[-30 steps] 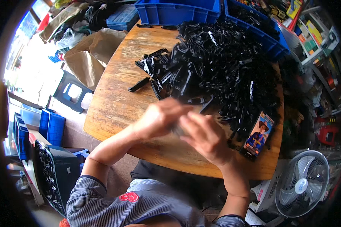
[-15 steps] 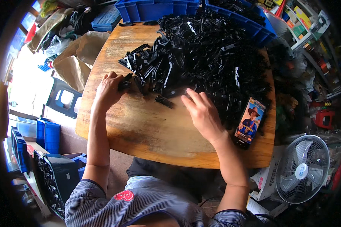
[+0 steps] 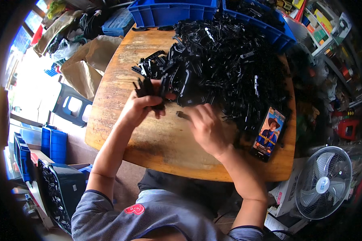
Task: The person assembles plastic clips by taking components from a pile on the table and snapping the pieces together by hand.
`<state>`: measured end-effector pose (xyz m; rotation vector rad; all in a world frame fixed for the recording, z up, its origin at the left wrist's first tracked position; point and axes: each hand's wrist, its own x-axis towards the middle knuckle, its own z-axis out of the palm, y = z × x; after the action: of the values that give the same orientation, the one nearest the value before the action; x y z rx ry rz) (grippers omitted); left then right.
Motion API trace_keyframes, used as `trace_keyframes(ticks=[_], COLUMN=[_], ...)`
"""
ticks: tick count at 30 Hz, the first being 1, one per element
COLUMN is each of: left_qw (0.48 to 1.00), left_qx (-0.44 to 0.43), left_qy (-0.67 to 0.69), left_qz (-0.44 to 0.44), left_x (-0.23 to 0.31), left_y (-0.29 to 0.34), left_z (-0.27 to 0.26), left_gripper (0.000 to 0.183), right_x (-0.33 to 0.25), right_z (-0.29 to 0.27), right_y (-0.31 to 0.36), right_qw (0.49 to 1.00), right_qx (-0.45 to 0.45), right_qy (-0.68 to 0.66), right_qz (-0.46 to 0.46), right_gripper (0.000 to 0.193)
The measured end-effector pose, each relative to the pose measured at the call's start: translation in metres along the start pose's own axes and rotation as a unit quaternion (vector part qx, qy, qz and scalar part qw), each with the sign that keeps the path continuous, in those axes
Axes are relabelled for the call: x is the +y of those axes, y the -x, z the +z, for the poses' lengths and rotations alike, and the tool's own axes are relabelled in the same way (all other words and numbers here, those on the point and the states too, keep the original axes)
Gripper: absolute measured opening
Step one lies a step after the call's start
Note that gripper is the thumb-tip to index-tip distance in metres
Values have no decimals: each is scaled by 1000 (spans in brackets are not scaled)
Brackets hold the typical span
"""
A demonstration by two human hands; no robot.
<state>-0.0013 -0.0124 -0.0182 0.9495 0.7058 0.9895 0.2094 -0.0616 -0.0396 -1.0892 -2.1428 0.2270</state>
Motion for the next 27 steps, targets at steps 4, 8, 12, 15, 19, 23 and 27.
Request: trace_keyframes(ticks=[4, 8, 12, 15, 19, 23, 27], left_qw=[999, 996, 984, 970, 949, 897, 894], left_qx=[-4, 17, -9, -12, -49, -71, -68], left_qy=[18, -74, -161, -232, -310, -408, -415], left_qz=[-29, -48, -70, -68, 6, 155, 157], left_x=[-19, -21, -22, -22, -29, -23, -23], left_y=[-4, 0, 4, 8, 11, 16, 17], left_z=[7, 13, 24, 33, 31, 39, 40], left_gripper=[29, 16, 20, 15, 20, 28, 27], right_x=[-2, -8, -10, -10, -10, -12, -12], right_z=[-18, -31, -34, -36, -37, -35, -33], right_y=[0, 1, -2, -1, -2, 0, 1], right_qw=[1000, 996, 988, 982, 990, 993, 993], right_qx=[3, 18, 47, 63, 46, 62, 66], right_qy=[13, -80, -135, -163, -134, -103, -97], right_qz=[24, 46, 52, 65, 29, 9, -13], right_gripper=[24, 25, 23, 19, 18, 20, 26])
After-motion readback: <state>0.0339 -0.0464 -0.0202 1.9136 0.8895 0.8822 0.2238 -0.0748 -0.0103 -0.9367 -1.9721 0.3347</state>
